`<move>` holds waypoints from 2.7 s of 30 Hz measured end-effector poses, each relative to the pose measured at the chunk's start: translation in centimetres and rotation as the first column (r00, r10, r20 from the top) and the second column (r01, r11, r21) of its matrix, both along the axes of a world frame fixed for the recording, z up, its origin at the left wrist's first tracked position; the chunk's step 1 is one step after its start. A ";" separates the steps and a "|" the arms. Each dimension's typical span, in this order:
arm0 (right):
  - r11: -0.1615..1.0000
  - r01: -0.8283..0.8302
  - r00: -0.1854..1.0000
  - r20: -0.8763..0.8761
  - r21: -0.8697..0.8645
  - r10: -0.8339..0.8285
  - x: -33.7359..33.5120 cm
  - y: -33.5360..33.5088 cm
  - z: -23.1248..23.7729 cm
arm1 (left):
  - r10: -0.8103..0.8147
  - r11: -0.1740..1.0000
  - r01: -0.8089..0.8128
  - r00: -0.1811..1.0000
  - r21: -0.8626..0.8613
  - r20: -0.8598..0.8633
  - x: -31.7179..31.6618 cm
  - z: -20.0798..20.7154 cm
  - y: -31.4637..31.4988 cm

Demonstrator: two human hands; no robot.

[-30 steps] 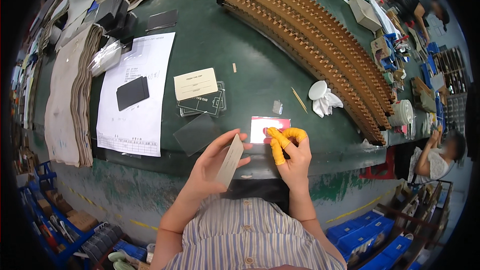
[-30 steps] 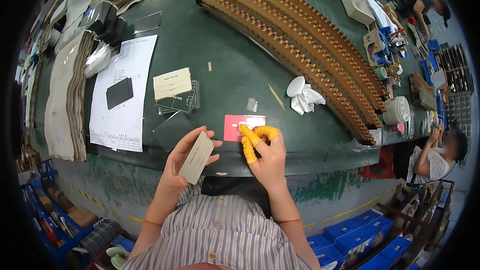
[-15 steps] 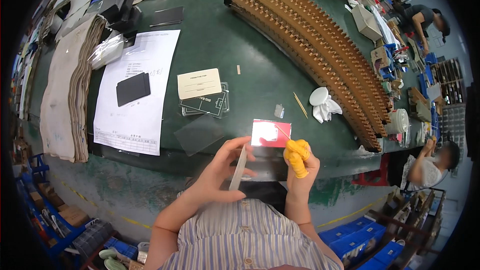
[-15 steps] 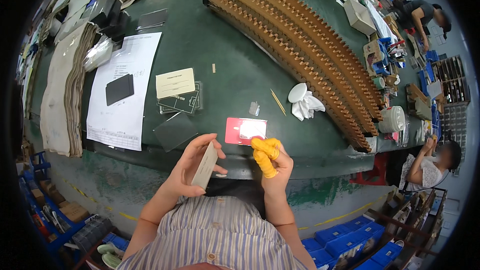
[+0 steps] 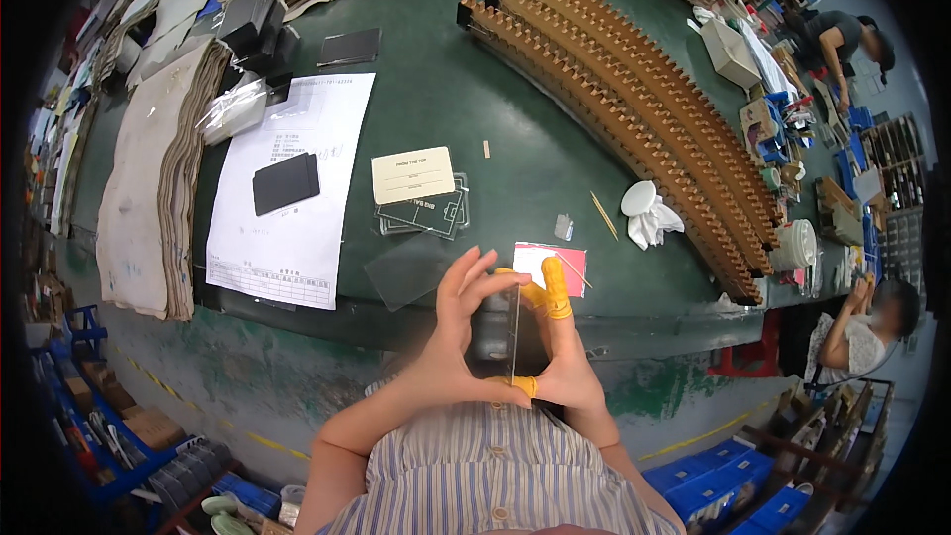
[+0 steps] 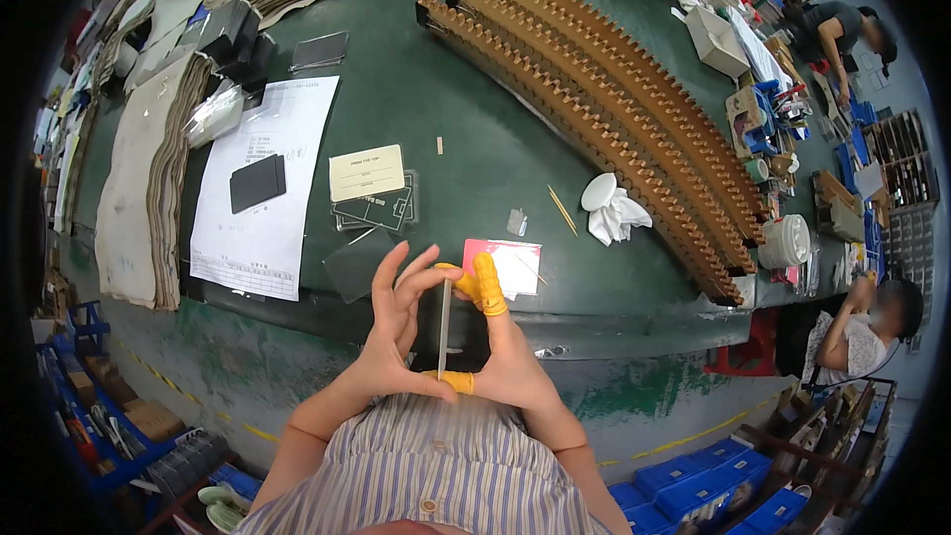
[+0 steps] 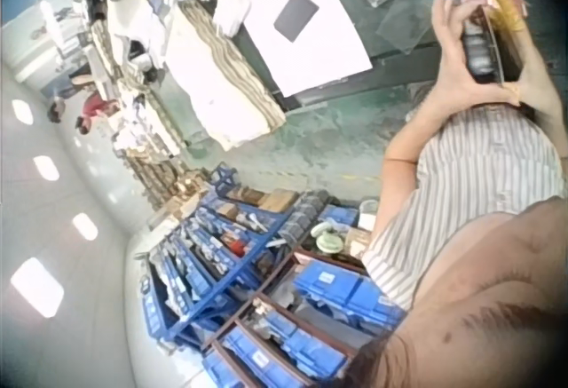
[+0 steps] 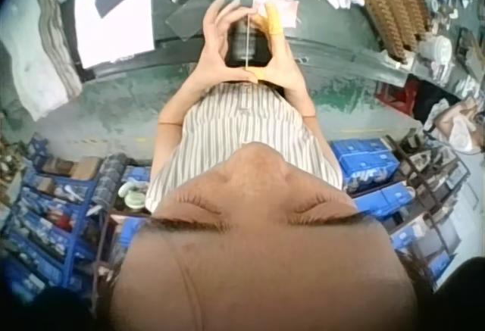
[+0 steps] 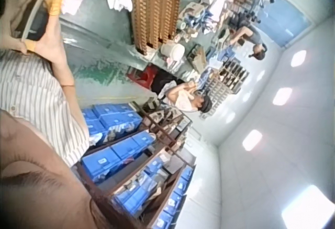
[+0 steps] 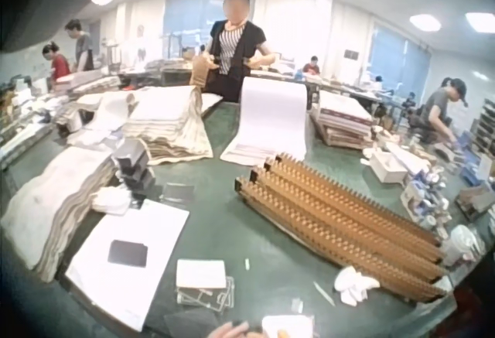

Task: The person assembles small rectangular cards by inserting a wooden stick into a slot on the side of each card. They handle the cards one at a time, using a small tool to assist with the insertion, and place the finished units into a stack on the table.

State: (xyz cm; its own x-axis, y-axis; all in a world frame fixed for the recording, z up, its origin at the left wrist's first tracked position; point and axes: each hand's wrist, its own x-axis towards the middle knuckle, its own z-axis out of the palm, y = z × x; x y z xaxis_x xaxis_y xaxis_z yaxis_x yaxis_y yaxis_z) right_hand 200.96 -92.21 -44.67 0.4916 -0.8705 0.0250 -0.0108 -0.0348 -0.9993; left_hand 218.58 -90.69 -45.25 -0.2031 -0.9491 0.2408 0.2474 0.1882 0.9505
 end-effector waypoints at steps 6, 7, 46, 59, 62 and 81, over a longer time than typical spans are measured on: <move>0.966 -0.184 0.891 0.446 0.179 0.087 -0.5 -0.3 0.4 | 0.010 0.997 -0.002 0.995 0.077 -0.099 0.3 0.5 -0.6; 0.931 -0.243 0.830 0.556 0.272 0.054 -0.8 0.0 0.7 | 0.047 0.992 -0.027 0.986 0.126 -0.157 0.2 0.7 -0.9; 0.661 -0.503 0.814 0.561 0.556 0.147 -3.8 3.7 -0.3 | 0.448 0.829 -0.436 0.893 -0.351 -0.049 -4.7 -0.5 -1.9; 0.689 -0.618 0.612 0.782 0.378 0.120 -3.2 2.1 0.7 | 0.151 0.882 -0.140 0.988 -0.451 -0.011 -4.4 -1.8 -0.7; 0.650 -0.684 0.520 0.846 0.333 0.114 -2.0 2.9 -1.7 | 0.262 0.900 -0.272 0.962 -0.339 -0.076 -4.1 -3.2 -0.6; 0.548 -0.621 0.730 0.667 0.560 0.146 -0.9 1.9 1.1 | 0.222 0.968 -0.245 0.940 -0.059 -0.260 -3.8 -2.8 -0.4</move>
State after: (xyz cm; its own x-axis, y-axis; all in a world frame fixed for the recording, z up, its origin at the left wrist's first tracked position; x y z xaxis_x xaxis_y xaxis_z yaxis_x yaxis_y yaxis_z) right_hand 200.11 -90.35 -43.55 0.8928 -0.4256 -0.1474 0.2972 0.8026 -0.5172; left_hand 214.74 -91.05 -48.01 0.0989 -0.9349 0.3409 0.4133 0.3502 0.8406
